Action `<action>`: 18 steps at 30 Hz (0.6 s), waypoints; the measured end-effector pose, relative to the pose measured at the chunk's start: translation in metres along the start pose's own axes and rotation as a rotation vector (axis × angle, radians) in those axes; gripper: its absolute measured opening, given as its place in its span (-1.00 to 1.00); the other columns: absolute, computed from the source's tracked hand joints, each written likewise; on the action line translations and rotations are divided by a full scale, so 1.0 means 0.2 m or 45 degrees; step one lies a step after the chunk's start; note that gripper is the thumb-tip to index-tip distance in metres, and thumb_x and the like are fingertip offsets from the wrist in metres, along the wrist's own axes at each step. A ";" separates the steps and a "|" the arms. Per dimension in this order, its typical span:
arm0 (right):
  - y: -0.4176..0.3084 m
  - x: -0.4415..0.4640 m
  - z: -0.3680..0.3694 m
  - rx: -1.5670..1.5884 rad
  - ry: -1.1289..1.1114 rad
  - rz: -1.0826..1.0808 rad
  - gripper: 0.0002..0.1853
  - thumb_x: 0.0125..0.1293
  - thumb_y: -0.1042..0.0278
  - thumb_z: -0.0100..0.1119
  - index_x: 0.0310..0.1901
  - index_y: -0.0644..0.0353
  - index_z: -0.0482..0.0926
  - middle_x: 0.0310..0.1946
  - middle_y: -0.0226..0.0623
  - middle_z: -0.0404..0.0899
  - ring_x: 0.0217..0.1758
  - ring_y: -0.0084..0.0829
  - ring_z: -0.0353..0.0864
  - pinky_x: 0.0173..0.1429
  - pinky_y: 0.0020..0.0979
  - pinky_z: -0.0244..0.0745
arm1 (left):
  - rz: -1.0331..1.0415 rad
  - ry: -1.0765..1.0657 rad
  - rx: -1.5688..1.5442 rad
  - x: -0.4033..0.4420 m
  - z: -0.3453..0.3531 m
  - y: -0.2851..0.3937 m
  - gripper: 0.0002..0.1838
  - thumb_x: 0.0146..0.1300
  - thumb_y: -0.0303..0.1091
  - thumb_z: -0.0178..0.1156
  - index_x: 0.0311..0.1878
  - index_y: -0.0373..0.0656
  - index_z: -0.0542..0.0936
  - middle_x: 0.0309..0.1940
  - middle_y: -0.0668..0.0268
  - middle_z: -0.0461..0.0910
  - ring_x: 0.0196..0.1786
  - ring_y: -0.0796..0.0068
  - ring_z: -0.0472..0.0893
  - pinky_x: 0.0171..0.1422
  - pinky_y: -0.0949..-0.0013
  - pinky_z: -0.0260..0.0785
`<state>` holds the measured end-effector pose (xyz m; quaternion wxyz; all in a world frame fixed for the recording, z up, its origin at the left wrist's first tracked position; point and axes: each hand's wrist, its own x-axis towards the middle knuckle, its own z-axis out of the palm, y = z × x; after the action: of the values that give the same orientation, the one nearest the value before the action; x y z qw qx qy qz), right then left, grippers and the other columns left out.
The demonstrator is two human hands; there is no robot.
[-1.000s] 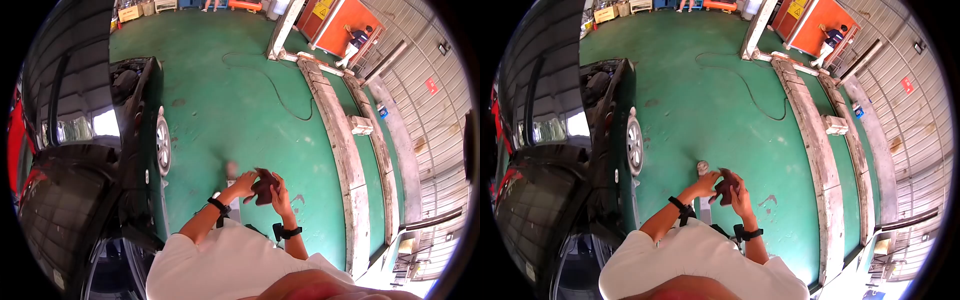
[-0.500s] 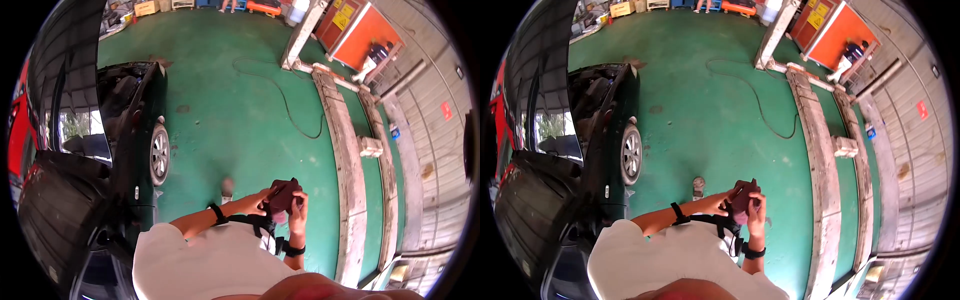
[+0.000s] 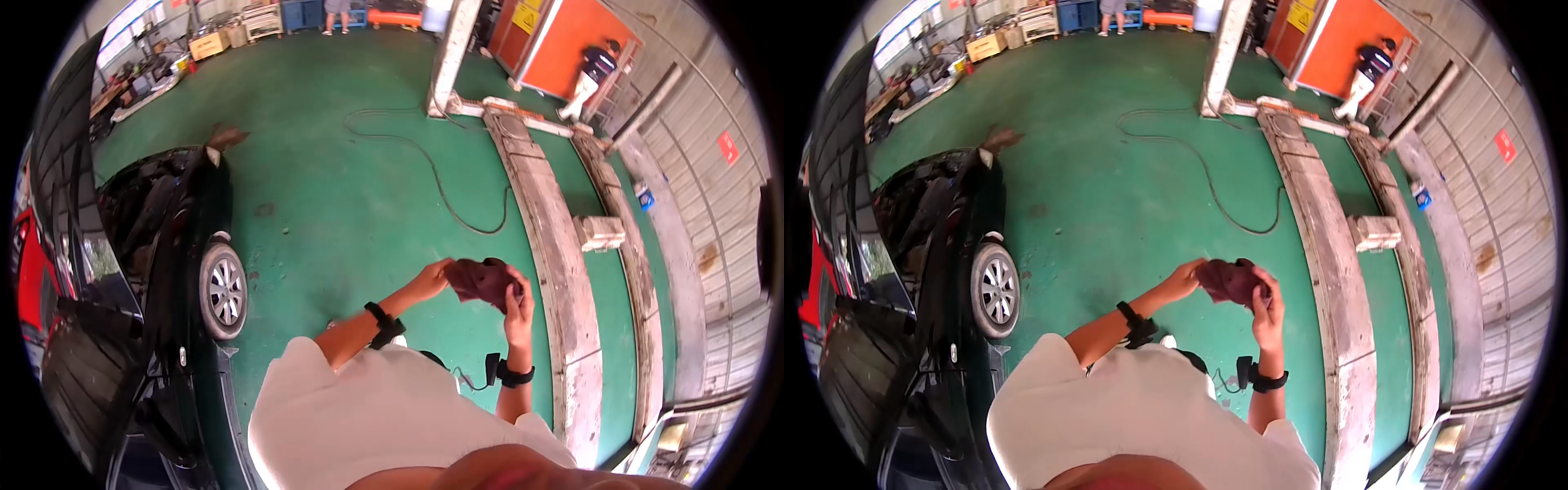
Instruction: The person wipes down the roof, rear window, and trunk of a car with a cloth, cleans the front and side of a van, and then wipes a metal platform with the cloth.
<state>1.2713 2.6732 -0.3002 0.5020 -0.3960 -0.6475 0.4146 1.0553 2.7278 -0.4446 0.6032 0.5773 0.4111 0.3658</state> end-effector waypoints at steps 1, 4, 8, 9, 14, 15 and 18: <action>0.10 0.01 -0.11 -0.087 0.087 -0.091 -0.58 0.55 0.49 -0.05 0.38 0.32 0.35 0.35 -0.22 0.41 0.31 -0.41 0.42 0.47 -0.37 0.21 | 0.081 0.069 -0.018 0.04 0.05 0.14 -0.72 0.46 -0.44 0.07 0.19 -0.22 0.50 -0.03 0.22 0.60 -0.03 0.48 0.61 0.09 0.32 0.46; 0.21 0.00 -0.32 -0.086 0.302 0.114 -0.53 0.58 0.46 -0.12 0.47 0.29 0.26 0.43 -0.16 0.34 0.41 -0.41 0.35 0.51 -0.37 0.14 | 0.270 0.155 0.024 0.24 0.16 0.30 -0.76 0.47 -0.41 0.05 0.11 -0.23 0.54 -0.04 0.23 0.60 -0.05 0.50 0.60 0.10 0.34 0.46; 0.28 0.02 -0.46 -0.214 0.462 0.095 -0.56 0.60 0.43 -0.12 0.44 0.30 0.30 0.43 -0.17 0.36 0.45 -0.43 0.31 0.51 -0.42 0.11 | 0.492 0.018 0.119 0.57 0.29 0.12 -0.39 0.44 -0.39 0.12 0.50 -0.10 0.19 0.28 0.16 0.45 0.21 0.38 0.52 0.31 0.31 0.39; 0.27 0.00 -0.49 -0.285 0.393 0.122 -0.57 0.59 0.43 -0.11 0.43 0.30 0.32 0.42 -0.18 0.37 0.45 -0.43 0.32 0.51 -0.43 0.12 | 0.498 -0.133 0.147 0.62 0.32 0.17 -0.26 0.43 -0.40 0.15 0.58 -0.03 0.02 0.38 0.13 0.34 0.31 0.33 0.45 0.38 0.30 0.35; 0.15 0.11 -0.57 -0.443 0.244 0.360 -0.61 0.44 0.41 0.14 0.28 0.11 0.49 -0.06 0.03 0.65 -0.07 0.01 0.67 0.10 -0.26 0.54 | -0.060 -0.689 -0.142 0.85 0.48 0.38 -0.22 0.42 -0.38 0.19 0.61 0.02 0.04 0.37 0.17 0.41 0.31 0.36 0.47 0.40 0.28 0.35; 0.21 0.12 -0.60 -0.460 0.253 0.376 -0.58 0.41 0.39 0.19 0.28 0.11 0.49 -0.06 0.03 0.65 -0.06 0.08 0.64 0.09 -0.24 0.54 | -0.071 -0.727 -0.127 0.92 0.50 0.34 -0.22 0.42 -0.38 0.19 0.61 0.02 0.04 0.37 0.17 0.41 0.31 0.36 0.47 0.40 0.28 0.35; 0.32 0.16 -0.74 -0.531 0.298 0.385 -0.47 0.30 0.34 0.32 0.31 0.08 0.47 -0.07 0.03 0.65 -0.01 0.08 0.65 0.10 -0.21 0.56 | 0.029 -0.618 0.349 1.18 0.61 0.26 -0.56 0.36 -0.44 0.14 0.31 -0.17 0.48 0.17 0.07 0.61 0.17 0.24 0.63 0.26 0.22 0.45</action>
<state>1.4166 2.7450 -0.3273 0.4134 -0.6281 -0.5901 0.2940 1.2620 2.8982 -0.4110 0.5962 0.7288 0.2937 0.1645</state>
